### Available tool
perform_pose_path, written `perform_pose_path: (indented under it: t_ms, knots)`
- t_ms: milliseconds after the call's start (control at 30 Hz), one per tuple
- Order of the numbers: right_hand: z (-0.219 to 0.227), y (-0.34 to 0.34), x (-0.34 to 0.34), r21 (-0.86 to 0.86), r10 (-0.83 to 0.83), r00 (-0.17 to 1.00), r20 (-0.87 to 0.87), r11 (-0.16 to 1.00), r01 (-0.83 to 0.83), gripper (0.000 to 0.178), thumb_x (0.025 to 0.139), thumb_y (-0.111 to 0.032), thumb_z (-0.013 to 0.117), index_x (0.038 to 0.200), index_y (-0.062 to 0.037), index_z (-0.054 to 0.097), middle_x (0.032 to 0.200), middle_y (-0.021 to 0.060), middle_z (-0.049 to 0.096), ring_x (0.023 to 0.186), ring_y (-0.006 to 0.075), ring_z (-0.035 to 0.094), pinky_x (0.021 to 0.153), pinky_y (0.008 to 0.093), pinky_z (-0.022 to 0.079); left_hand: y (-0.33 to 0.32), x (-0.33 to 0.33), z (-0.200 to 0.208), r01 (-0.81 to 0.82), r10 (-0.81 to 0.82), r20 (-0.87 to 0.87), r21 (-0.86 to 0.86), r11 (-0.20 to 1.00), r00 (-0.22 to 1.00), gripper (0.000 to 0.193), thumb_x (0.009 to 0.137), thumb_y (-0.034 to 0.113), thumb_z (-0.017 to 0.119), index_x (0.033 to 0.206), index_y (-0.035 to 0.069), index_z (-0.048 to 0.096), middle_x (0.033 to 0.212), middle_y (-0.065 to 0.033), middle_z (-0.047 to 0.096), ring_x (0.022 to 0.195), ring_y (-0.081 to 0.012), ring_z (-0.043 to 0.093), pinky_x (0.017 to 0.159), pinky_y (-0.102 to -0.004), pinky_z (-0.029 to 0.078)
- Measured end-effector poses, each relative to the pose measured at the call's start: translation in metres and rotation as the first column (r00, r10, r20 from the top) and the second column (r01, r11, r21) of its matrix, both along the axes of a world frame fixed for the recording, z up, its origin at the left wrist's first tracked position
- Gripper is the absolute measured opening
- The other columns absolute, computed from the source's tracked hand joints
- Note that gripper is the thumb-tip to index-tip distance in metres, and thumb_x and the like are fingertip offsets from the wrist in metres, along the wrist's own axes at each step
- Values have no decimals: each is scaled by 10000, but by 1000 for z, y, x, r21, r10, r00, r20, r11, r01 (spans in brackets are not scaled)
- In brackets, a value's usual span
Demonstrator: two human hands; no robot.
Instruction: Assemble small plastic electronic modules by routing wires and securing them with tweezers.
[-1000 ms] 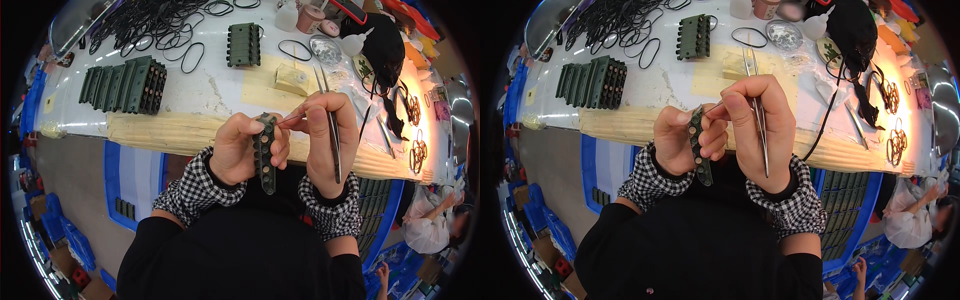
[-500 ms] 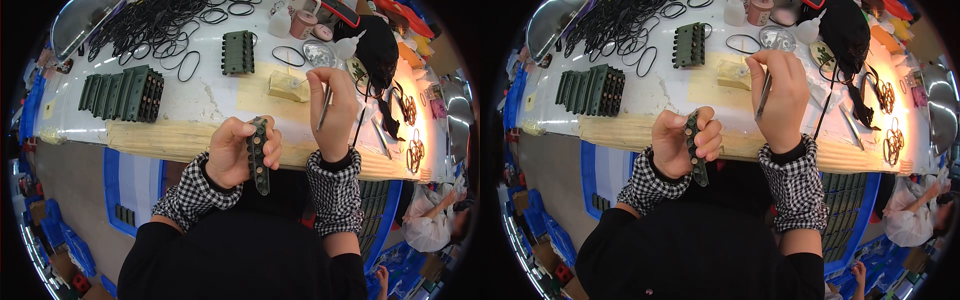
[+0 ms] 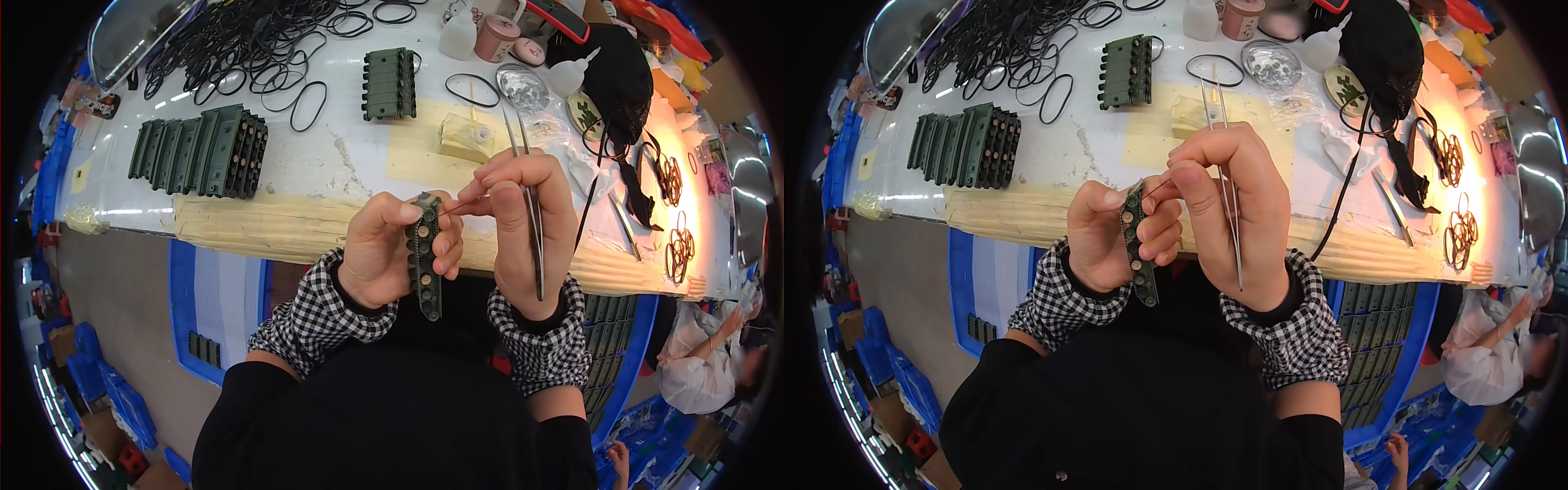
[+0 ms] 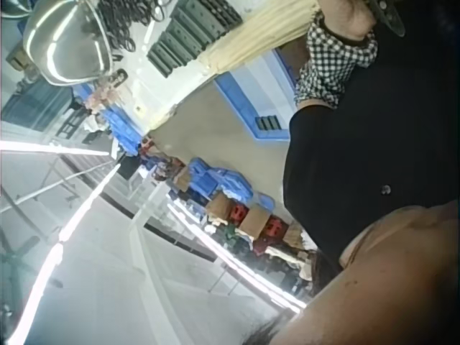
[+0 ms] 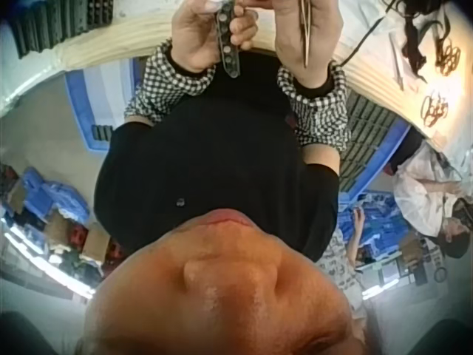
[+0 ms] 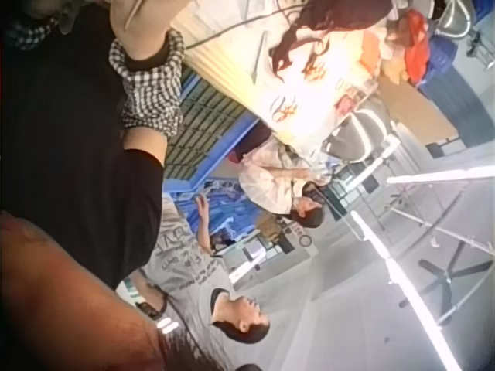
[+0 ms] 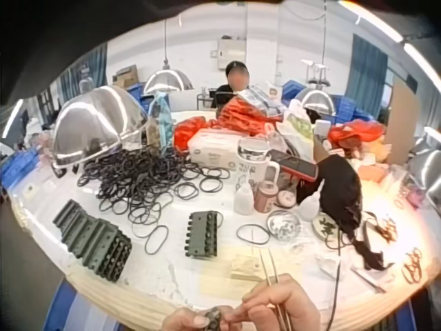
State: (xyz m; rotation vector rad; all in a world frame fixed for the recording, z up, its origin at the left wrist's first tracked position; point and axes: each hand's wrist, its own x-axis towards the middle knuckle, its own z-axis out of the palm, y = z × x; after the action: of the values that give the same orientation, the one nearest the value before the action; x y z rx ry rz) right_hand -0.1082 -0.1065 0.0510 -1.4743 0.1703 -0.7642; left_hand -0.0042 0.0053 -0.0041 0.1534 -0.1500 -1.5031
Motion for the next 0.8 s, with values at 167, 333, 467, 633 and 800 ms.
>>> perform_pose_path:
  t_ms: [167, 333, 467, 633, 800]
  knots:
    - [0, 1, 1, -41, 5, 1000, -31, 999, -6, 126, 970, -110, 479, 966, 17, 471, 883, 88, 505, 716, 131, 617, 565, 246, 554, 1, -1, -1, -8, 8, -5, -9, 1000, 1000, 264, 801, 283, 499, 901, 42, 545, 743, -94, 560, 653, -235, 555, 669, -383, 494]
    - [2, 2, 0, -83, -5, 998, -67, 997, 0, 186, 982, -176, 477, 952, 7, 491, 884, 87, 518, 790, 127, 587, 704, 274, 559, 2, -1, 0, -8, 8, -11, -18, 1000, 1000, 259, 804, 281, 498, 892, 42, 548, 741, -96, 561, 654, -236, 556, 674, -377, 497]
    - [-1, -3, 1, -33, -95, 995, -22, 995, 95, 149, 972, -138, 493, 953, 10, 498, 872, 77, 537, 759, 117, 592, 692, 259, 542, 3, -2, 5, -20, 18, 38, 45, 999, 999, 264, 794, 297, 507, 868, 46, 533, 717, -83, 541, 628, -221, 542, 659, -360, 496]
    - [-12, -42, 15, -526, -493, 863, 106, 709, 470, 76, 897, -54, 599, 872, 7, 562, 765, 64, 551, 688, 151, 575, 615, 254, 454, 9, 1, 18, -189, 110, 459, 131, 973, 882, 264, 764, 272, 561, 840, 23, 515, 729, -79, 544, 615, -183, 551, 660, -327, 507]
    - [-27, -60, 26, -819, -579, 801, 152, 380, 431, 91, 792, -37, 683, 839, -27, 605, 750, 88, 561, 711, 257, 546, 631, 328, 434, 9, -1, 29, -610, 269, 939, -87, 787, 213, 152, 682, 3, 614, 798, -2, 515, 680, -52, 584, 614, -83, 543, 557, -229, 456]
